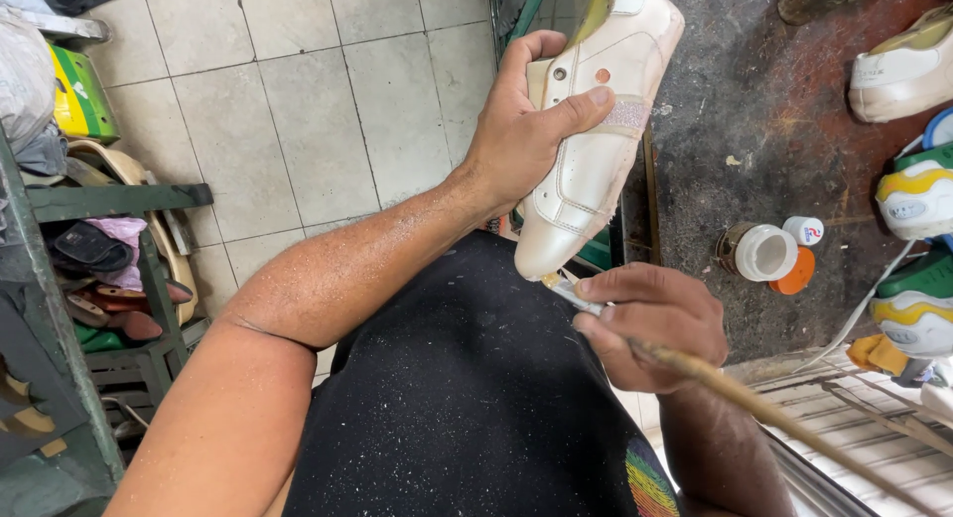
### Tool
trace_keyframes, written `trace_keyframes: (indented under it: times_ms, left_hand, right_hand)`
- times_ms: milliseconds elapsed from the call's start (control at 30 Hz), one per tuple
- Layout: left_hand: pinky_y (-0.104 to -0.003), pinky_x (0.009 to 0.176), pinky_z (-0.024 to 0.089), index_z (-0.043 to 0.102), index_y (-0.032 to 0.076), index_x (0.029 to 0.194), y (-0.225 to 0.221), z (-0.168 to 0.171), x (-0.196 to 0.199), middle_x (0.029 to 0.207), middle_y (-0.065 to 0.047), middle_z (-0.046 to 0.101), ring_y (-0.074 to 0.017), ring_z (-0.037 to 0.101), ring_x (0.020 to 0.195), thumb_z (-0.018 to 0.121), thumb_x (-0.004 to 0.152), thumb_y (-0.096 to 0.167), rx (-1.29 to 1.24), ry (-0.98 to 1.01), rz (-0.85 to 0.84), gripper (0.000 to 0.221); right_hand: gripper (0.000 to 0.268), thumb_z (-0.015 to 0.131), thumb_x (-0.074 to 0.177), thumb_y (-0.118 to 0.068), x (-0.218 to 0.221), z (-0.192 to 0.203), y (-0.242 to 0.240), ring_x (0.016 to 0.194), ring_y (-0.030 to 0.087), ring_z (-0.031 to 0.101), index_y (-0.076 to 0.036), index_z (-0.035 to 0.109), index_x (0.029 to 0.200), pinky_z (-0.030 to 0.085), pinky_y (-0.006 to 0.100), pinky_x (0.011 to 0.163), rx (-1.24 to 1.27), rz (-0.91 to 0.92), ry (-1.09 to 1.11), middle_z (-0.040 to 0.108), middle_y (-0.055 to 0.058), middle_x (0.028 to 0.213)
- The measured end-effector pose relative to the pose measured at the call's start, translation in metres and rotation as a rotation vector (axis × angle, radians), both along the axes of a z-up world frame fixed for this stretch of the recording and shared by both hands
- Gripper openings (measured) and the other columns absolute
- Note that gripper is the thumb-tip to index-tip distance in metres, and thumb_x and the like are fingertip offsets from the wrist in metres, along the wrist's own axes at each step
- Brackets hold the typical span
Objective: Applying a liquid coating to a shoe sole using a brush at a repair bench
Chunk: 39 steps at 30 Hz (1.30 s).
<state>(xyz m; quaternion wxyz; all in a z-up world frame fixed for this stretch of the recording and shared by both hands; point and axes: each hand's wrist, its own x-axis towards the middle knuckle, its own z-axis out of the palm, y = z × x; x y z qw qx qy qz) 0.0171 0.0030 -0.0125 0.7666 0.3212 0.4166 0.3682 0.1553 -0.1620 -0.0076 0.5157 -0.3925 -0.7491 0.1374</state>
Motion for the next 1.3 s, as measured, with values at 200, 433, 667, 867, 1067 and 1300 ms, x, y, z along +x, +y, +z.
trace_keyframes:
  times_ms: [200,433,667,867,1067,1300]
  left_hand:
    - [-0.031,0.078,0.061,0.045,0.01,0.133,-0.002,-0.002,-0.003,0.113,-0.006,0.07,-0.0138,0.068,0.094,0.078,0.074,0.032,0.137,0.099,-0.046,0.071]
    - [-0.034,0.075,0.064,0.04,0.012,0.135,-0.005,-0.005,-0.01,0.113,-0.008,0.07,-0.0162,0.07,0.092,0.077,0.079,0.033,0.215,0.046,-0.106,0.07]
    - [-0.032,0.073,0.062,0.038,0.012,0.137,-0.01,-0.005,-0.017,0.109,-0.006,0.069,-0.0147,0.07,0.089,0.077,0.082,0.038,0.36,0.056,-0.159,0.071]
    - [-0.031,0.078,0.06,0.038,0.014,0.138,-0.013,-0.002,-0.022,0.109,-0.003,0.065,-0.0133,0.067,0.092,0.076,0.084,0.039,0.429,0.086,-0.182,0.071]
    - [-0.031,0.079,0.056,0.04,0.013,0.138,-0.013,-0.001,-0.024,0.111,-0.002,0.063,-0.0129,0.064,0.093,0.075,0.083,0.042,0.507,0.131,-0.198,0.072]
    - [-0.03,0.078,0.058,0.037,0.011,0.143,-0.013,-0.012,-0.027,0.115,-0.004,0.053,-0.0132,0.062,0.093,0.077,0.085,0.037,0.501,0.004,-0.249,0.075]
  right_hand:
    - [0.03,0.079,0.082,0.002,0.001,-0.003,0.004,0.071,0.027,0.076,-0.005,0.052,0.093,0.063,0.031,0.056,-0.079,-0.151,0.276,0.066,0.021,0.078]
    - [0.032,0.079,0.09,-0.004,0.004,0.002,0.012,0.074,0.03,0.072,-0.006,0.05,0.101,0.062,0.036,0.066,-0.023,-0.33,0.314,0.054,0.006,0.086]
    - [0.032,0.078,0.089,-0.002,0.009,0.014,0.022,0.078,0.028,0.074,-0.007,0.05,0.103,0.061,0.032,0.071,-0.159,-0.302,0.367,0.065,0.02,0.086]
    - [0.029,0.078,0.091,-0.006,0.01,0.019,0.031,0.076,0.029,0.074,-0.006,0.052,0.105,0.06,0.032,0.068,-0.14,-0.288,0.366,0.065,0.021,0.083]
    - [0.029,0.073,0.097,-0.002,0.019,0.013,0.041,0.064,0.024,0.066,-0.006,0.046,0.109,0.056,0.027,0.059,-0.137,-0.323,0.438,0.064,0.027,0.095]
    - [0.026,0.072,0.091,0.0,0.02,0.011,0.036,0.073,0.023,0.074,-0.008,0.05,0.102,0.063,0.027,0.06,-0.103,-0.121,0.404,0.067,0.022,0.09]
